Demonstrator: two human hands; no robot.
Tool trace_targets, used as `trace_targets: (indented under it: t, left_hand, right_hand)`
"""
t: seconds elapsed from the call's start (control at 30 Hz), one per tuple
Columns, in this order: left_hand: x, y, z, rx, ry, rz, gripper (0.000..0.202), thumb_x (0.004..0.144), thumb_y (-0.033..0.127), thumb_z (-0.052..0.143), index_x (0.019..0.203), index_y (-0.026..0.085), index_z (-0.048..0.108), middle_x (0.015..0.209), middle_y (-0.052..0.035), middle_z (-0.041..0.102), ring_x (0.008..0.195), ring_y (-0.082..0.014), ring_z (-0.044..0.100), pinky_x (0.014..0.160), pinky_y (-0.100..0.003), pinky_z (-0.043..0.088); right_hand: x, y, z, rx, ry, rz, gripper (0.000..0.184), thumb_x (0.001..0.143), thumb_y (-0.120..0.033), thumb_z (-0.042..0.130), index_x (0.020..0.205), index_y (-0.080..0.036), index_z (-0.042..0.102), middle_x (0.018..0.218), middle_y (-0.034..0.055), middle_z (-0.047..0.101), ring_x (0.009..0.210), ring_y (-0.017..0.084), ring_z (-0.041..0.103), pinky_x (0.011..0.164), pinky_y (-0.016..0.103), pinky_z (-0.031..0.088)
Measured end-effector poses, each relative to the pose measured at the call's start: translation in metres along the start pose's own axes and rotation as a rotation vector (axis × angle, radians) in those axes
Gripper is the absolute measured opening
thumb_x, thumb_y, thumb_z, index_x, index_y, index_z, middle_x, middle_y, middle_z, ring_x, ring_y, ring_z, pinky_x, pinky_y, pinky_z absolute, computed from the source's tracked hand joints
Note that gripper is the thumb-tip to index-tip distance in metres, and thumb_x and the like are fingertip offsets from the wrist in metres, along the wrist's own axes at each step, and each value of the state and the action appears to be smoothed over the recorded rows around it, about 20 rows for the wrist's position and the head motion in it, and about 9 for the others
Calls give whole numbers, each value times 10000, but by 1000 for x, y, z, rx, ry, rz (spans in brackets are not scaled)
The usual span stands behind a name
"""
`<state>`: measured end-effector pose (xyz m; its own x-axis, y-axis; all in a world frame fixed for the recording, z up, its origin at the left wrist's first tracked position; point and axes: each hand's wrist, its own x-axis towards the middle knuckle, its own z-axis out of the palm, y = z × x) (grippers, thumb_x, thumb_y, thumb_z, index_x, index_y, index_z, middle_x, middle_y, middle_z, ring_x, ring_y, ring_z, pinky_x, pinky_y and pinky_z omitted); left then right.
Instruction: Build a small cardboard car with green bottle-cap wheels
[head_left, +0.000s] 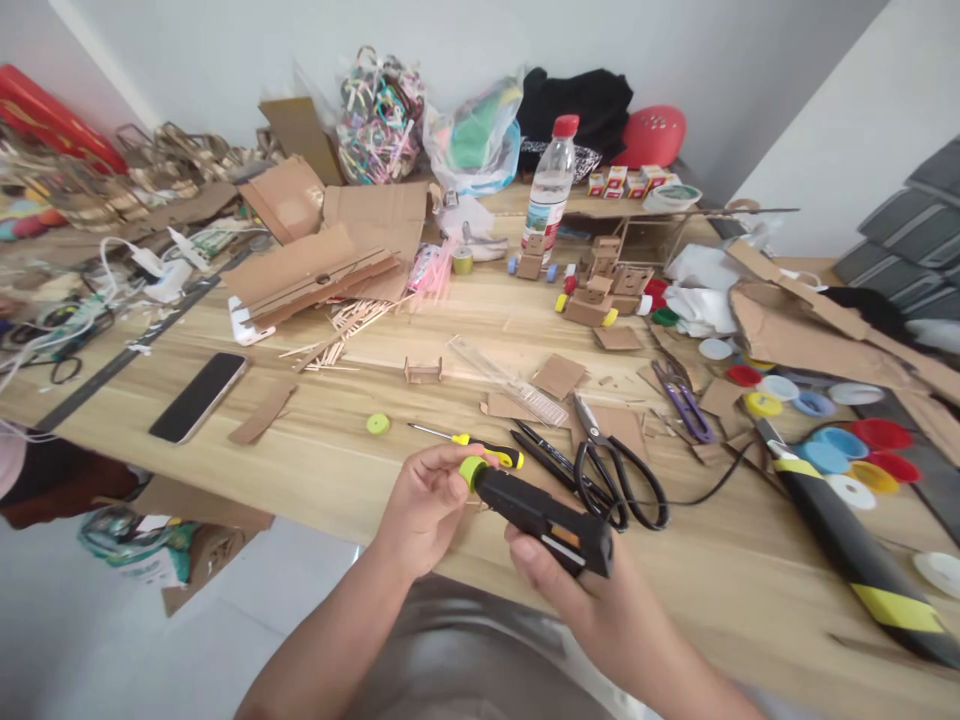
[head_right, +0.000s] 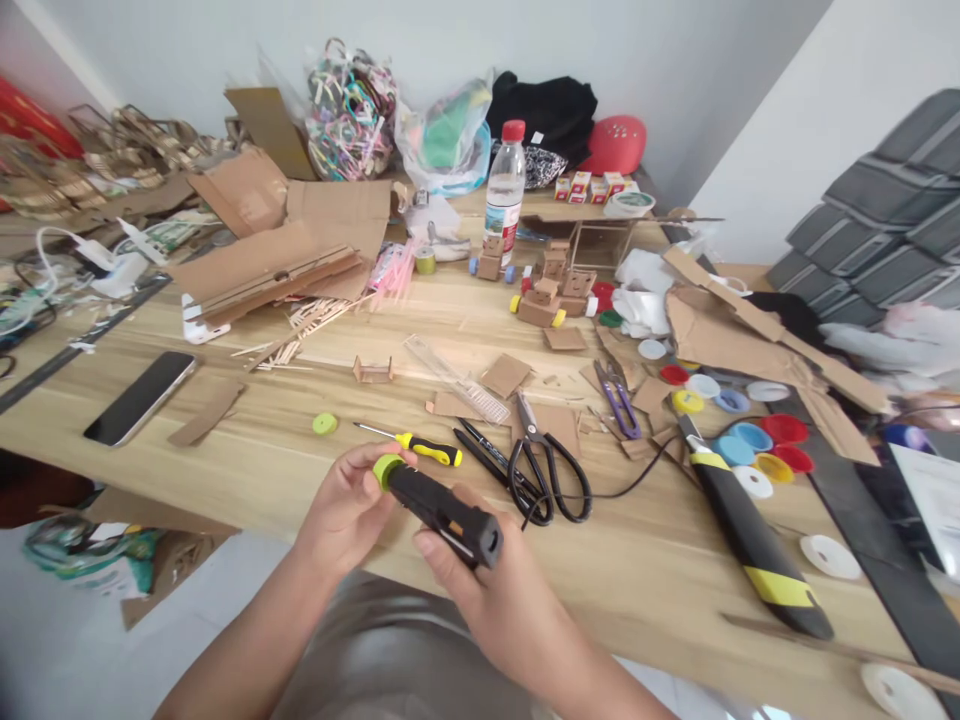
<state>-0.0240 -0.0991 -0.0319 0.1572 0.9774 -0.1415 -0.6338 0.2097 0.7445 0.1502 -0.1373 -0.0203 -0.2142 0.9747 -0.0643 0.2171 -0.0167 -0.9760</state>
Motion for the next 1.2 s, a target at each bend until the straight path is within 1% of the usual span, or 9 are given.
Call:
trace_targets:
  t: [0.1, 0.2, 0.33, 0.5, 0.6, 0.73, 0.97, 1.07, 1.2]
  left_hand:
    - [0, 0, 3, 94, -15, 124, 364, 579, 499, 1019, 836, 284, 878, 803, -36, 829, 769, -179, 757, 823, -307, 579]
    - [2, 0, 7, 129, -5, 212, 365, 583, 522, 1012, 829, 287, 881, 833, -55, 842, 789, -196, 768, 799, -307, 586]
    - [5, 1, 10, 128, 15, 219, 377, 571, 515, 1020, 830, 278, 882, 824, -66, 843, 786, -193, 766, 759, -288, 598]
    - [8, 3, 11, 106, 49, 129, 399, 526, 488, 1043, 807, 258, 877, 832, -67, 846, 746, -170, 747, 689, -252, 573]
    - [9, 4, 9, 64, 42, 52, 430, 503, 500, 1047, 801, 245, 871, 815, -60, 842, 746, -176, 750, 741, -281, 589]
    - [8, 3, 7, 17, 6, 13, 405, 531, 494, 1039, 823, 268, 871, 802, -35, 839, 742, -168, 754, 799, -303, 598]
    - [6, 8, 8, 14, -102, -61, 393, 550, 492, 1034, 823, 258, 874, 754, -45, 824, 719, -155, 743, 742, -268, 579]
    - [4, 9, 12, 0, -130, -68, 412, 539, 517, 1030, 814, 253, 873, 741, -48, 810, 725, -159, 737, 765, -287, 584]
    - [3, 9, 14, 77, -129, 5, 434, 536, 552, 1021, 815, 254, 875, 792, -65, 811, 751, -177, 729, 735, -297, 579]
  right_hand:
    - [-2, 5, 2, 213, -84, 86, 563, 940, -763, 576, 754, -232, 552, 573, -51, 477, 465, 108, 401, 444, 250, 410]
    - [3, 5, 2, 344, -246, 70, 603, 947, -780, 546, 703, -230, 499, 545, -62, 436, 416, 73, 307, 385, 234, 276]
    - [8, 3, 1, 349, -243, 70, 603, 949, -784, 539, 718, -228, 501, 534, -71, 409, 404, 64, 272, 369, 230, 206]
    - [6, 10, 1, 201, -105, 8, 556, 949, -754, 569, 796, -220, 576, 618, -27, 505, 490, 105, 398, 391, 228, 330]
    - [8, 13, 2, 119, -1, -66, 508, 949, -724, 592, 860, -225, 627, 657, -14, 546, 539, 133, 480, 452, 243, 445]
    - [11, 4, -1, -2, -2, -131, 484, 969, -703, 560, 825, -245, 620, 653, 4, 575, 600, 178, 570, 534, 278, 528]
    - [6, 0, -17, -257, -57, -315, 133, 964, -307, 598, 851, -244, 632, 628, -22, 664, 488, 130, 562, 495, 229, 496]
    - [2, 6, -19, -280, -43, -325, 186, 971, -387, 614, 854, -250, 662, 594, -23, 660, 467, 139, 579, 480, 235, 502]
    - [-3, 5, -13, -126, -40, -204, 457, 975, -649, 578, 771, -246, 645, 623, 10, 649, 523, 164, 606, 518, 262, 524]
